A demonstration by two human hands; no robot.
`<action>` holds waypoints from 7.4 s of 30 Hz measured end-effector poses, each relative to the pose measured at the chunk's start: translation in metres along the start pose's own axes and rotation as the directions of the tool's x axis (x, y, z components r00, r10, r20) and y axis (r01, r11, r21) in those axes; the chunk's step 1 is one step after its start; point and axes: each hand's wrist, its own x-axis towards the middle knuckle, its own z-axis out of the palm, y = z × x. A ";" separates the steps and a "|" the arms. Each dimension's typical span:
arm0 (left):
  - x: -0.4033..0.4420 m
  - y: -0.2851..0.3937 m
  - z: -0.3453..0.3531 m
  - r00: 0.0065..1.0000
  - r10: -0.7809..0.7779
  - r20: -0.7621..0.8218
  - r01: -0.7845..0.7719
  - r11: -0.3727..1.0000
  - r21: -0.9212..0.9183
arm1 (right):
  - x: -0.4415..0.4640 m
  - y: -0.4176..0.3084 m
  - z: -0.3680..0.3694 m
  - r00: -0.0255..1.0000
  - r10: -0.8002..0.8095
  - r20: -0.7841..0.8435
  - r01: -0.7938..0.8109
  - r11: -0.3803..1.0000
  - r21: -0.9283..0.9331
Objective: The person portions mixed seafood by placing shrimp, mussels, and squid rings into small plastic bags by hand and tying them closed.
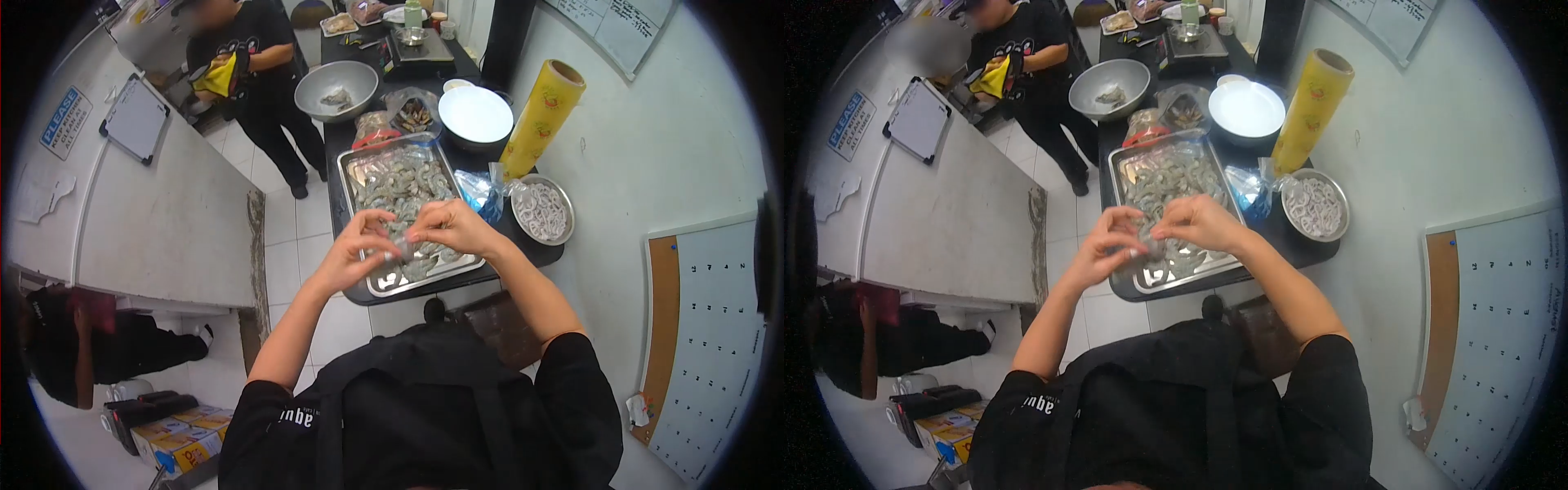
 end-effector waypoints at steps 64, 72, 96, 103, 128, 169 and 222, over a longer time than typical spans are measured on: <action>-0.019 -0.200 0.091 0.959 -0.280 0.044 0.251 0.912 0.325 | -0.056 0.217 0.080 0.904 0.274 -0.328 -0.402 0.806 -0.435; -0.023 -0.203 0.118 0.973 -0.195 0.123 0.088 0.809 0.581 | -0.060 0.215 0.097 0.935 0.221 -0.279 -0.354 0.649 -0.674; -0.026 -0.184 0.075 0.933 -0.351 0.081 0.350 0.936 0.022 | -0.024 0.158 0.065 0.952 0.095 -0.292 -0.176 0.948 -0.265; 0.003 -0.146 0.088 0.980 -0.189 0.067 0.174 0.966 0.190 | 0.004 0.059 0.019 0.997 0.043 -0.061 -0.051 0.988 -0.149; -0.014 -0.062 0.026 0.982 0.125 0.145 -0.153 0.967 0.202 | -0.027 -0.014 0.004 0.951 0.183 0.250 0.093 0.601 -0.794; 0.020 -0.098 0.104 0.920 -0.249 -0.302 0.277 0.959 0.055 | -0.038 0.104 -0.002 0.794 0.605 0.048 -0.570 0.716 0.404; -0.019 -0.239 0.165 0.763 -0.534 -0.366 0.531 0.839 -0.116 | -0.031 0.252 0.042 0.936 0.337 -0.105 -0.322 0.937 0.136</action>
